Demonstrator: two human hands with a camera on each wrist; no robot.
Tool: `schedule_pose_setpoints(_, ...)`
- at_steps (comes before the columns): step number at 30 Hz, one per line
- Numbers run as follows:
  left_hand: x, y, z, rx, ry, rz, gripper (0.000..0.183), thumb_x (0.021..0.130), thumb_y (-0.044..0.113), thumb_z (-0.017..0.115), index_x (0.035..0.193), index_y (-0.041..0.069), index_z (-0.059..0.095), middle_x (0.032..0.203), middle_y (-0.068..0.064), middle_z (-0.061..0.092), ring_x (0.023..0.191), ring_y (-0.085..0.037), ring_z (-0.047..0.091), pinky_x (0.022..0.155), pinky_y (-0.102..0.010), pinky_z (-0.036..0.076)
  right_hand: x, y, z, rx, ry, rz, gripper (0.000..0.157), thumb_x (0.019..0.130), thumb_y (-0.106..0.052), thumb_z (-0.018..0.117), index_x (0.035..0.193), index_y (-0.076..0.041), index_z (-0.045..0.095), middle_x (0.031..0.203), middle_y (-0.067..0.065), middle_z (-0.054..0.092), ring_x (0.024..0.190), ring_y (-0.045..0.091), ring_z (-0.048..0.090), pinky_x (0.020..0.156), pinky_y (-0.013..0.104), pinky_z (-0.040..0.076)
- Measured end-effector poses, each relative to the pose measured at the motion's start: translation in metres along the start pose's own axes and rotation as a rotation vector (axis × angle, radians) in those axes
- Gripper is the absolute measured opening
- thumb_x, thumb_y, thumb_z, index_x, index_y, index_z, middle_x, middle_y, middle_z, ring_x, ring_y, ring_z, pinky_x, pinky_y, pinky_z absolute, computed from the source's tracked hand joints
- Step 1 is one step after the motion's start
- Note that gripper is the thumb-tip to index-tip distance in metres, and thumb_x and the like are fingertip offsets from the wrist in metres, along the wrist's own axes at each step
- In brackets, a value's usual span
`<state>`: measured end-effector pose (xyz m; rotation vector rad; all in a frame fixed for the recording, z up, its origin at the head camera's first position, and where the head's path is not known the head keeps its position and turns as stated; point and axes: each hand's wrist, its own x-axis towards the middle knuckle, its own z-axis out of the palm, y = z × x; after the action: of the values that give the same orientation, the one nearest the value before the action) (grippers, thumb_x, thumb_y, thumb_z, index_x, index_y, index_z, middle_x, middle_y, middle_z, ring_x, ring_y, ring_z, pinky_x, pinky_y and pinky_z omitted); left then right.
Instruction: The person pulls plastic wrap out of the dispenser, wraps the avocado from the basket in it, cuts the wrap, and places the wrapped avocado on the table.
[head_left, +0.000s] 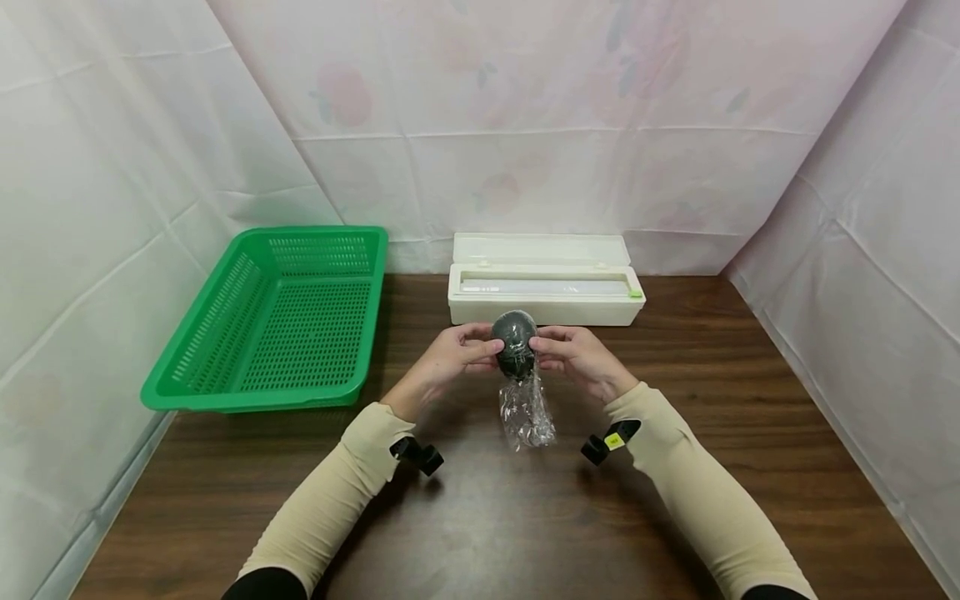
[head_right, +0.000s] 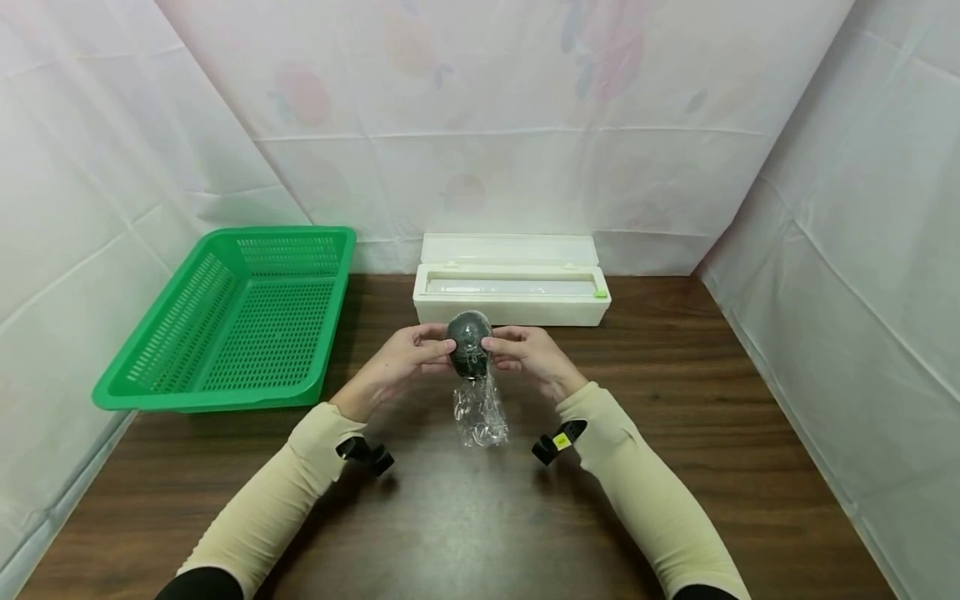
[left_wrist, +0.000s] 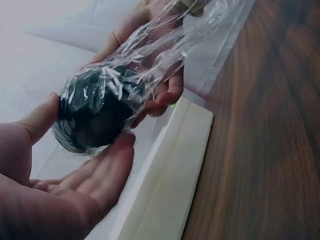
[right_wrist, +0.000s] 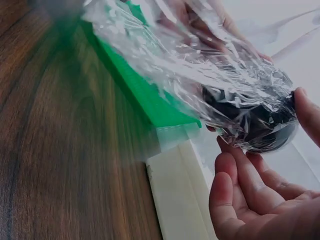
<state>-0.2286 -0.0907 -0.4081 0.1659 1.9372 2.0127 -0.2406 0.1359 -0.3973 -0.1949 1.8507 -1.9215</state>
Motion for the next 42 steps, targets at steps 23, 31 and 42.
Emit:
schedule_pose_setpoints(23,-0.004,0.01,-0.005,0.243,0.208,0.127,0.059,0.083,0.023,0.077,0.137,0.019,0.055,0.118,-0.022,0.066,0.105,-0.027,0.064,0.085,-0.038,0.052,-0.008,0.008,0.009,-0.408,0.112,-0.116,0.047,0.088,-0.027,0.072,0.126,0.0,0.063,0.12,0.017,0.068,0.101,0.017,0.066,0.094,0.04,0.052)
schedule_pose_setpoints(31,-0.003,0.008,-0.006,0.215,0.385,0.137,0.061,0.082,0.026,0.078,0.137,0.016,0.053,0.115,-0.019,0.065,0.1,-0.026,0.063,0.077,-0.027,0.049,-0.031,0.02,0.03,-0.923,0.272,-0.432,0.06,0.074,-0.039,0.083,0.115,0.002,0.07,0.094,0.008,0.076,0.09,0.024,0.064,0.082,0.041,0.052)
schedule_pose_setpoints(42,-0.004,0.01,-0.002,0.226,0.469,0.143,0.062,0.082,0.034,0.078,0.135,0.017,0.053,0.109,-0.015,0.064,0.09,-0.021,0.059,0.071,-0.026,0.048,-0.038,0.041,0.05,-1.284,0.4,-0.635,0.054,0.07,-0.038,0.086,0.109,-0.004,0.07,0.084,0.006,0.073,0.078,0.023,0.057,0.078,0.044,0.047)
